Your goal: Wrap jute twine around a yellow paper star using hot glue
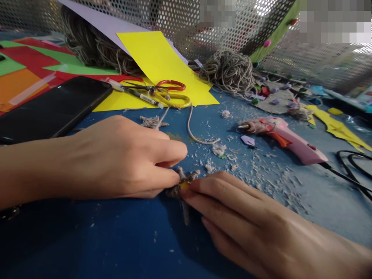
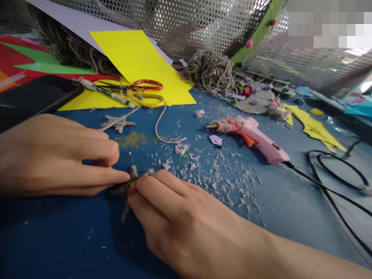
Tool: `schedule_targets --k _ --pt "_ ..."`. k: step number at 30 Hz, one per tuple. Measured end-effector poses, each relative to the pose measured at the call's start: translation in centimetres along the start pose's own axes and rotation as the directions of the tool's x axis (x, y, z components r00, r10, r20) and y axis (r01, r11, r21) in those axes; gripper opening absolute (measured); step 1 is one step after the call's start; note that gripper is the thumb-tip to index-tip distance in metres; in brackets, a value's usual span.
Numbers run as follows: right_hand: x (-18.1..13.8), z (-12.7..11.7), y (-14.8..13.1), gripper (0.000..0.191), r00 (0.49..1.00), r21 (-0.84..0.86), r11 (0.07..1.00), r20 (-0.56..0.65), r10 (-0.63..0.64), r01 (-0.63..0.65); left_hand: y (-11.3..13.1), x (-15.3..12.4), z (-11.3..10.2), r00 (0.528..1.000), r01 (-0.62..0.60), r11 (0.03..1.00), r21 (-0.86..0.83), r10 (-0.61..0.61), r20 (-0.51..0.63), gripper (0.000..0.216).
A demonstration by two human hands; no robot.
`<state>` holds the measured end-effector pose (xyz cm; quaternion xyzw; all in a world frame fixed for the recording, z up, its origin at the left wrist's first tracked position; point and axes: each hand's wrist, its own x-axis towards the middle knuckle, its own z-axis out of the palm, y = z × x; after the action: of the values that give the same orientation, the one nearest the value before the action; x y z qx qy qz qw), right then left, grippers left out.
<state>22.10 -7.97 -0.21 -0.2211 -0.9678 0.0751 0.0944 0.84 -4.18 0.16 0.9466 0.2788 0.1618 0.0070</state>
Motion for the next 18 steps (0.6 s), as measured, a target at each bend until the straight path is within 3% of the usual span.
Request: schedule_targets --k 3,7,12,18 --pt "0.14 0.11 0.05 0.029 1.000 0.011 1.000 -0.005 -0.009 0.009 -0.26 -0.26 0.03 0.991 -0.127 0.991 0.028 0.126 0.039 0.025" --pt "0.10 0.12 -0.04 0.031 1.000 0.004 1.000 -0.006 -0.012 0.012 -0.75 -0.56 -0.16 0.926 -0.362 0.929 0.082 0.349 0.143 0.024" --pt "-0.23 0.15 -0.23 0.032 1.000 0.001 1.000 -0.012 -0.017 0.017 -0.86 -0.44 -0.50 0.883 -0.442 0.888 0.124 0.407 0.233 0.024" --pt "-0.10 0.08 -0.24 0.034 0.999 -0.041 0.999 -0.033 -0.027 0.025 -0.46 -0.42 -0.39 0.895 -0.425 0.886 0.187 0.381 0.232 0.023"
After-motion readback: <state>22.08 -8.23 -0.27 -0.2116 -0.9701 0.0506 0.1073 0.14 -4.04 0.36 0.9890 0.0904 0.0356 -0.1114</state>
